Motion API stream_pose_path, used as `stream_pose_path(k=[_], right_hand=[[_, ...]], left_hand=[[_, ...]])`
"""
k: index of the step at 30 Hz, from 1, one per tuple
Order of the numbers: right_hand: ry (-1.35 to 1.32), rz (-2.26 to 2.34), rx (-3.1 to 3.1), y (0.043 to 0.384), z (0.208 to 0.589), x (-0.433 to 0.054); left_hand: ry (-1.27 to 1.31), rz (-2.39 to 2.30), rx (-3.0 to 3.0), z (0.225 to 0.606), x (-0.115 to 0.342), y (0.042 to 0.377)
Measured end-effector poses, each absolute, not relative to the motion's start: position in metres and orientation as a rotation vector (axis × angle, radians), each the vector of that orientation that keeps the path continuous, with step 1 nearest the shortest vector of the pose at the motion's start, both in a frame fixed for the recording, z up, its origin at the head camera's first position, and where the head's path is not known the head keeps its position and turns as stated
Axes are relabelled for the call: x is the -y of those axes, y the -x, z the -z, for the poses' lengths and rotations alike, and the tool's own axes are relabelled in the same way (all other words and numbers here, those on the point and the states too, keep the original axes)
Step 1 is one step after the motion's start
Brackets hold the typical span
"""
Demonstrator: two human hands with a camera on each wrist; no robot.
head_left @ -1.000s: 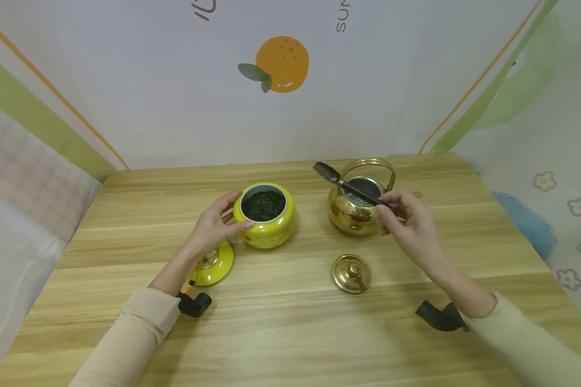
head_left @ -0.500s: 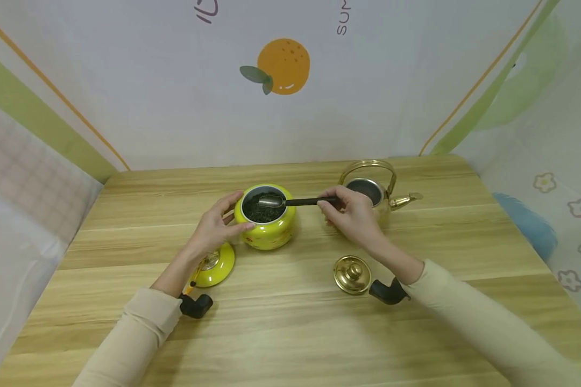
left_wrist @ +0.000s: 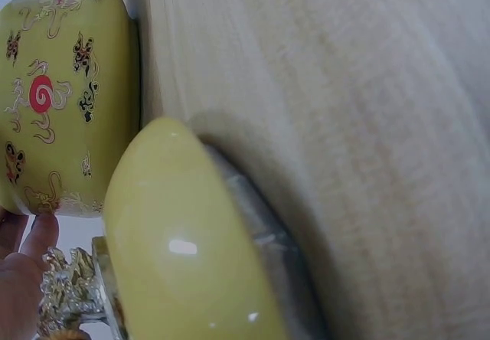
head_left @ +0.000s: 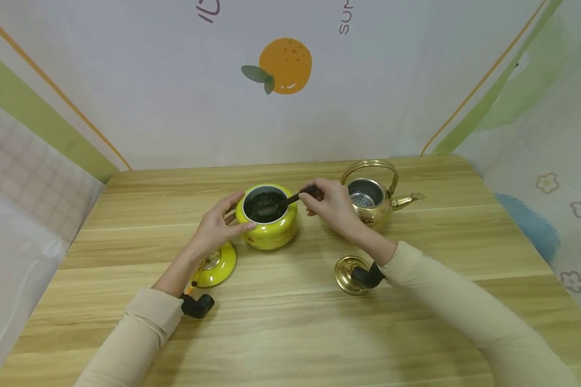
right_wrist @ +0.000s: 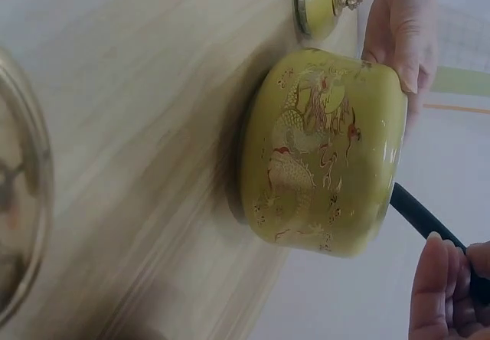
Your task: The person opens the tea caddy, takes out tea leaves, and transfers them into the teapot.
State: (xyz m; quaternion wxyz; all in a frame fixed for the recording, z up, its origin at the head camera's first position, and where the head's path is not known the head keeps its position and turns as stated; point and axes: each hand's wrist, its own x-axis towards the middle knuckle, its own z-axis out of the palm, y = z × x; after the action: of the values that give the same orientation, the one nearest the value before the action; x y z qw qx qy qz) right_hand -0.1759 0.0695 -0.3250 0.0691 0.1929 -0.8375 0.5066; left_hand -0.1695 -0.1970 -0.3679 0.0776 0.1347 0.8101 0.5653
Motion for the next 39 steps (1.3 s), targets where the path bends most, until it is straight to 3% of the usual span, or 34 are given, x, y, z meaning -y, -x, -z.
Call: stream_pose_path(k=[17,39], right_hand=[[-0.678,-1.356,2.658,0.189,0.317,-0.058],[-0.52,-1.671,2.587,0.191,0.342,-0.051]], left_hand=[[-0.409,-1.693,-2.429,0.369,0.197,0.17],[-0.379,-1.673,-2.423,0.366,0.195,0.169]])
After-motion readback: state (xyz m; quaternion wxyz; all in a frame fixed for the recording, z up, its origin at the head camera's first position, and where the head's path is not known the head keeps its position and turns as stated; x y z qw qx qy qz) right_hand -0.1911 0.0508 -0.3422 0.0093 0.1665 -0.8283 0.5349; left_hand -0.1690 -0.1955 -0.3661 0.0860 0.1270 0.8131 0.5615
